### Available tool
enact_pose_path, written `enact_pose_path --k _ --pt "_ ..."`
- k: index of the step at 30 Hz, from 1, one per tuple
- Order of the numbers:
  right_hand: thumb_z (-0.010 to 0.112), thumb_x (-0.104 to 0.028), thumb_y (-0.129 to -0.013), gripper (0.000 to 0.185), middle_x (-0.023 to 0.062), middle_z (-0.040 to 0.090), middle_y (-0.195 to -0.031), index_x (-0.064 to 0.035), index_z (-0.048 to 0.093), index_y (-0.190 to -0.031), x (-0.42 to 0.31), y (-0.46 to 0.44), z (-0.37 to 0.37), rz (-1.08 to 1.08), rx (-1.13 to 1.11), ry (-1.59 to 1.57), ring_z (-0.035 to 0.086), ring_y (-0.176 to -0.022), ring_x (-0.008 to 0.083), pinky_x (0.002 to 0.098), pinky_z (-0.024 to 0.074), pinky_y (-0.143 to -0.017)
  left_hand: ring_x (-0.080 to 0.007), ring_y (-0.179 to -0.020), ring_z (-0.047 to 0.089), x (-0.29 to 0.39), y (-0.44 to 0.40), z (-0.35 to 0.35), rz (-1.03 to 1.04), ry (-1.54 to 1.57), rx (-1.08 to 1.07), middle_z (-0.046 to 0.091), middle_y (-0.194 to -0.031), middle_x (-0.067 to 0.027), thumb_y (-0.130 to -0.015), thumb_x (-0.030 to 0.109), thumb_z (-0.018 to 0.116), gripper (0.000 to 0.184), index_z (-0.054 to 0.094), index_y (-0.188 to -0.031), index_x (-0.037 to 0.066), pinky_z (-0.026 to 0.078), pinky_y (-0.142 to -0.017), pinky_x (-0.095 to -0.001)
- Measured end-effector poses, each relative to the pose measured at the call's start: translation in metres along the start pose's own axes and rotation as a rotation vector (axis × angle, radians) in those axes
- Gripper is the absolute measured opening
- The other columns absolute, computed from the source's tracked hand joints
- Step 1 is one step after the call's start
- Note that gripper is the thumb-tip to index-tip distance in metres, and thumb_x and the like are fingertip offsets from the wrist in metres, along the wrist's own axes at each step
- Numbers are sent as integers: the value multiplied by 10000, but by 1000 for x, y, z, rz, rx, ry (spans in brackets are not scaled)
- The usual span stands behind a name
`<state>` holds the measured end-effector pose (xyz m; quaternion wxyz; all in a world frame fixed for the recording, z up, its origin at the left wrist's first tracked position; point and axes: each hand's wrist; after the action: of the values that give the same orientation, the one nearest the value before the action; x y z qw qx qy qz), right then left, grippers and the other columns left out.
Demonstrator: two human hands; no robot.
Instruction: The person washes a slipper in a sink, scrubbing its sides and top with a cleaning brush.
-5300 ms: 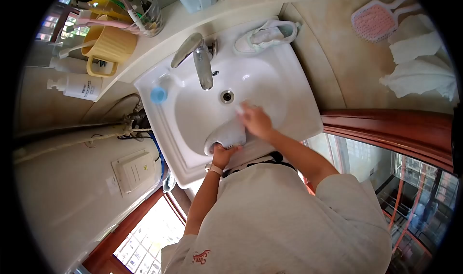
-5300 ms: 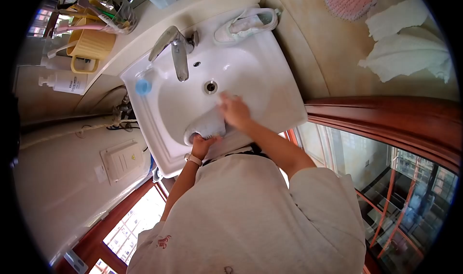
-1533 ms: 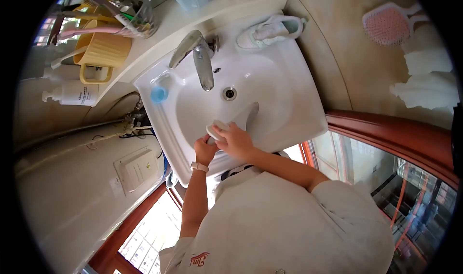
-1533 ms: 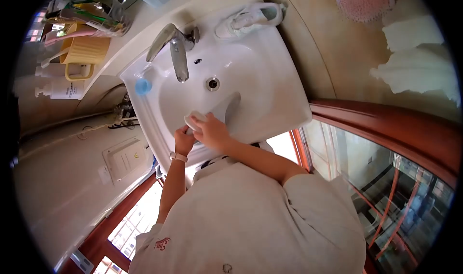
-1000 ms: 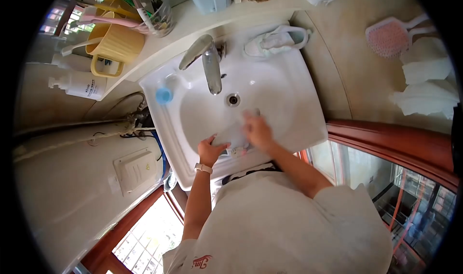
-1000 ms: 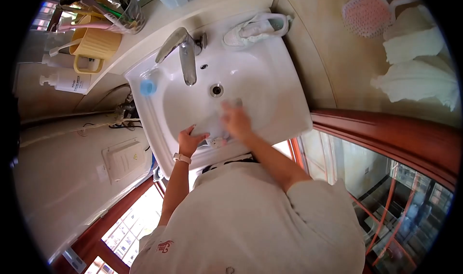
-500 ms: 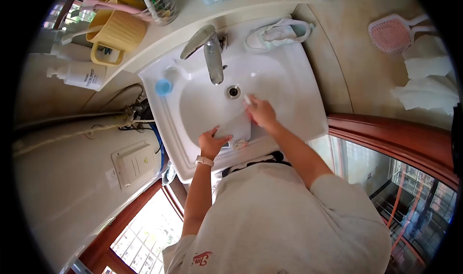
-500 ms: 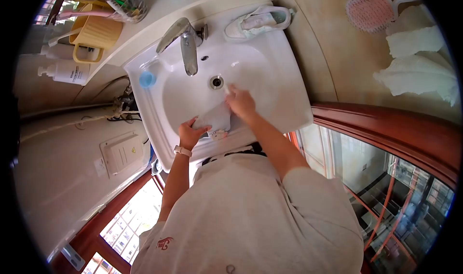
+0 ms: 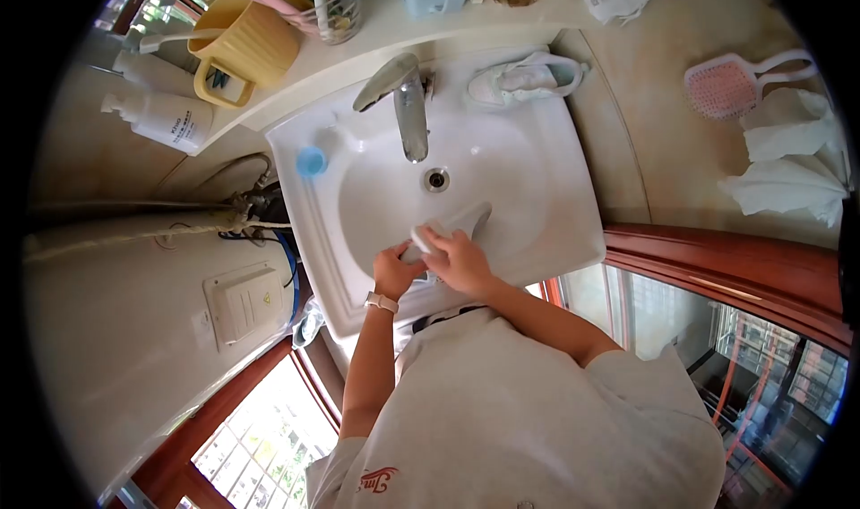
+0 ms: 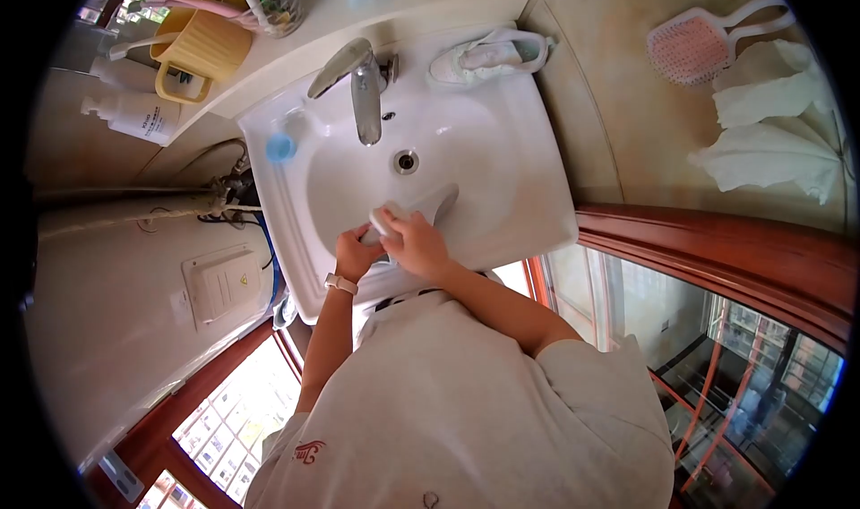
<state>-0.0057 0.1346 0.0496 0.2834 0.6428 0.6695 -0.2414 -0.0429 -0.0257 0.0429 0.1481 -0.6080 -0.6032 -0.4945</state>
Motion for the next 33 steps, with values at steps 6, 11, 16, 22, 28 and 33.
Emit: enact_pose_path --k 6,11,16,22,28,33 --pt "573 -317 -800 448 232 571 -841 -113 530 -1197 51 -29 -25 529 36 -73 585 -787 381 429 487 -707 -164 -620 634 -5 -2 3 21 -14 46 657 -681 -127 -597 255 802 608 600 -1084 -48 494 -641 -278" --pt "601 -305 -777 495 237 560 -943 -133 506 -1231 6 0 -9 18 -32 -55 579 -857 364 437 479 -770 -157 -630 638 -3 -5 -1 -18 -16 -21 668 -714 -126 -598 257 802 606 602 -1084 -45 498 -645 -269" --pt "590 -322 -791 503 235 566 -981 -127 496 -1246 68 -34 -29 529 -116 -49 579 -894 371 427 480 -788 -98 -687 604 10 4 -2 -24 -22 -10 671 -752 -114 -605 212 822 612 585 -1094 -68 489 -652 -250" --pt "577 -324 -810 508 237 554 -913 -173 467 -1282 28 -12 -22 -35 -11 -66 592 -848 352 415 488 -760 -126 -662 620 0 3 -1 -35 23 -8 670 -738 -121 -599 225 813 615 588 -1097 -59 494 -660 -260" --pt "554 -362 -819 505 229 552 -913 -174 469 -1280 16 -9 -7 53 -56 57 582 -822 363 426 486 -748 -145 -610 629 -2 -4 0 -36 -5 -18 658 -668 -107 -608 248 798 619 586 -1109 -47 489 -627 -264" --pt "547 -330 -814 495 229 573 -904 -187 462 -1281 44 -19 -26 324 -124 -182 563 -884 387 437 480 -753 -138 -603 631 3 4 0 -38 -1 -33 658 -655 -103 -600 288 807 641 592 -1121 -18 490 -630 -272"
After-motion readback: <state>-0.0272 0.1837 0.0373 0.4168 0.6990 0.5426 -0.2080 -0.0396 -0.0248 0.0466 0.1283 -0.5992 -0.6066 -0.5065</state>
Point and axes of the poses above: each hand's wrist, its own y-axis away from the middle knuckle, its own z-axis out of the palm, x = y × z
